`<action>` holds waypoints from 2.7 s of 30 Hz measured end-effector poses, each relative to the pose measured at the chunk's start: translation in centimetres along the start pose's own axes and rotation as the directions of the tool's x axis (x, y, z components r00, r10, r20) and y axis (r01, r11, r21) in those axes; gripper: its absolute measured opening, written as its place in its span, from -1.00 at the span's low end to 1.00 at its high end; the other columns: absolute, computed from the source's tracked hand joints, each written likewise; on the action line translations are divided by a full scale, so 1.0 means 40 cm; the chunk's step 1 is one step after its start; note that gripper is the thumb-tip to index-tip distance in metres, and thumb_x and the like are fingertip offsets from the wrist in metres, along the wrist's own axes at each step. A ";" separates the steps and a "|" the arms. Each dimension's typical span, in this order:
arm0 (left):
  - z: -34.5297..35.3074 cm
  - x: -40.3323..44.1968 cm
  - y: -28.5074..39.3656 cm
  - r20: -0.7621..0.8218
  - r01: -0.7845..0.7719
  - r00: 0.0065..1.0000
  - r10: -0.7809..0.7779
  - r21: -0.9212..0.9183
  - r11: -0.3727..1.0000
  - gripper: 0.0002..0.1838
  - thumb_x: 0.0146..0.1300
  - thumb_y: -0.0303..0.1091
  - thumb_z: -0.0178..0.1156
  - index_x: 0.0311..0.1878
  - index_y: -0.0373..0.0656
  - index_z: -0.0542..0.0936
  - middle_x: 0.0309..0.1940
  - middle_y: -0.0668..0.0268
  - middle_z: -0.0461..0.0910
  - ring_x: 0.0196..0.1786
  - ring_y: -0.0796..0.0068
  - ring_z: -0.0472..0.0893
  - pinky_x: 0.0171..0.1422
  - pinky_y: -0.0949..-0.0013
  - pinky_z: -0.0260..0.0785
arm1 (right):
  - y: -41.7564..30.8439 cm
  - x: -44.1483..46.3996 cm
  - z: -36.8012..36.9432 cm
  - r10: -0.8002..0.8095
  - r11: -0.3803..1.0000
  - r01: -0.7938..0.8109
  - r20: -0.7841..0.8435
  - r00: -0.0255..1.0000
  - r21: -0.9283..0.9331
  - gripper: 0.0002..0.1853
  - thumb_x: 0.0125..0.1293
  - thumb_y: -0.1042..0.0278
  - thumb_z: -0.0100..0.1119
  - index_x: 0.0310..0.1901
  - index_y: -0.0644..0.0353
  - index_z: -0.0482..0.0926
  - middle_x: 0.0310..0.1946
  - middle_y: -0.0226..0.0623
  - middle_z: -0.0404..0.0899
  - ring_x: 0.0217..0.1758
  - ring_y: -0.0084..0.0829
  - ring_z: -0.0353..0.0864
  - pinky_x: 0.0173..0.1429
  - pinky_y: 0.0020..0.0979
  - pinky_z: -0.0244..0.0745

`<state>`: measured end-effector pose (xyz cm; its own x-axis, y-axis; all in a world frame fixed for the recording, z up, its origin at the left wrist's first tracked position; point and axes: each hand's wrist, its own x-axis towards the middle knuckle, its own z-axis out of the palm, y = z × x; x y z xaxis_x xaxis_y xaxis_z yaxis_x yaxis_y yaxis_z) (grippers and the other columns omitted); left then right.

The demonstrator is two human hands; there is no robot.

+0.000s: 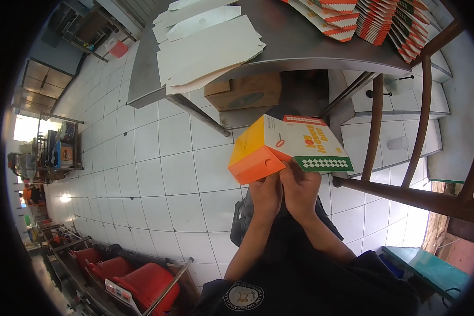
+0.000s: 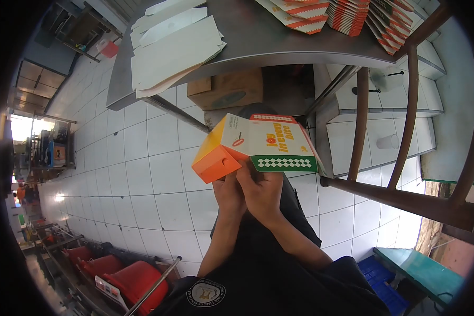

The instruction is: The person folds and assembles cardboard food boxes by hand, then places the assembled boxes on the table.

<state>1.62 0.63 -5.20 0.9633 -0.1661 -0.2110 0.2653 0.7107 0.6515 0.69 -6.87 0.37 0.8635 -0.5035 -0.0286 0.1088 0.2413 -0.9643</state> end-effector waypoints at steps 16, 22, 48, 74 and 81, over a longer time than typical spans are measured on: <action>0.001 -0.004 0.011 0.011 -0.019 1.000 0.018 0.035 0.999 -0.76 0.47 -0.56 0.19 0.16 -0.28 0.55 0.06 0.25 0.62 0.09 0.48 0.63 0.21 0.44 0.50 | 0.016 0.007 0.000 -0.063 0.994 0.063 0.003 0.998 -0.087 -0.89 0.35 0.60 0.28 -0.12 0.40 0.67 -0.27 -0.30 0.77 -0.17 -0.57 0.72 -0.01 -0.47 0.58; 0.014 -0.006 0.007 -0.077 -0.019 0.997 0.033 0.179 0.984 -0.82 0.49 -0.51 0.17 0.09 -0.29 0.59 -0.03 0.29 0.65 -0.03 0.55 0.63 0.08 0.50 0.51 | 0.037 -0.001 0.004 -0.174 0.961 0.172 0.009 0.985 -0.218 -0.87 0.37 0.62 0.23 -0.09 0.41 0.66 -0.24 -0.27 0.77 -0.16 -0.49 0.75 0.00 -0.45 0.59; 0.101 -0.012 0.185 0.506 -0.576 0.702 0.502 0.817 -0.018 -0.57 0.07 -0.62 0.51 0.04 -0.26 0.66 -0.08 0.13 0.65 -0.07 0.27 0.67 -0.12 0.36 0.55 | -0.073 0.010 -0.070 -0.328 0.545 0.508 0.389 0.861 -0.667 -0.72 0.30 0.52 0.32 0.05 0.26 0.70 -0.05 -0.18 0.71 -0.01 -0.18 0.72 0.09 -0.18 0.58; 0.057 0.001 0.121 0.058 -0.223 0.965 0.255 0.693 0.686 -0.80 0.44 -0.49 0.29 0.07 -0.31 0.65 -0.10 0.28 0.67 -0.01 0.57 0.65 0.11 0.43 0.55 | -0.013 0.094 -0.093 0.225 0.956 -0.134 0.360 0.905 -0.260 -0.82 0.47 0.50 0.21 0.01 0.37 0.68 -0.27 -0.30 0.74 -0.30 -0.56 0.62 -0.11 -0.43 0.57; 0.065 0.003 0.099 0.001 -0.205 0.960 0.280 0.686 0.698 -0.82 0.45 -0.45 0.31 0.02 -0.30 0.63 -0.11 0.30 0.66 -0.03 0.59 0.63 0.10 0.44 0.55 | 0.003 0.096 -0.101 0.274 0.941 -0.176 0.343 0.899 -0.289 -0.82 0.50 0.44 0.24 0.00 0.35 0.67 -0.31 -0.35 0.72 -0.30 -0.58 0.58 -0.10 -0.47 0.52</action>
<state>2.90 1.64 -0.75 0.9991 0.0388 -0.0188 0.0164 0.0609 0.9980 2.02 -12.10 -0.92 0.9746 -0.1018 -0.1992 -0.1921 0.0760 -0.9784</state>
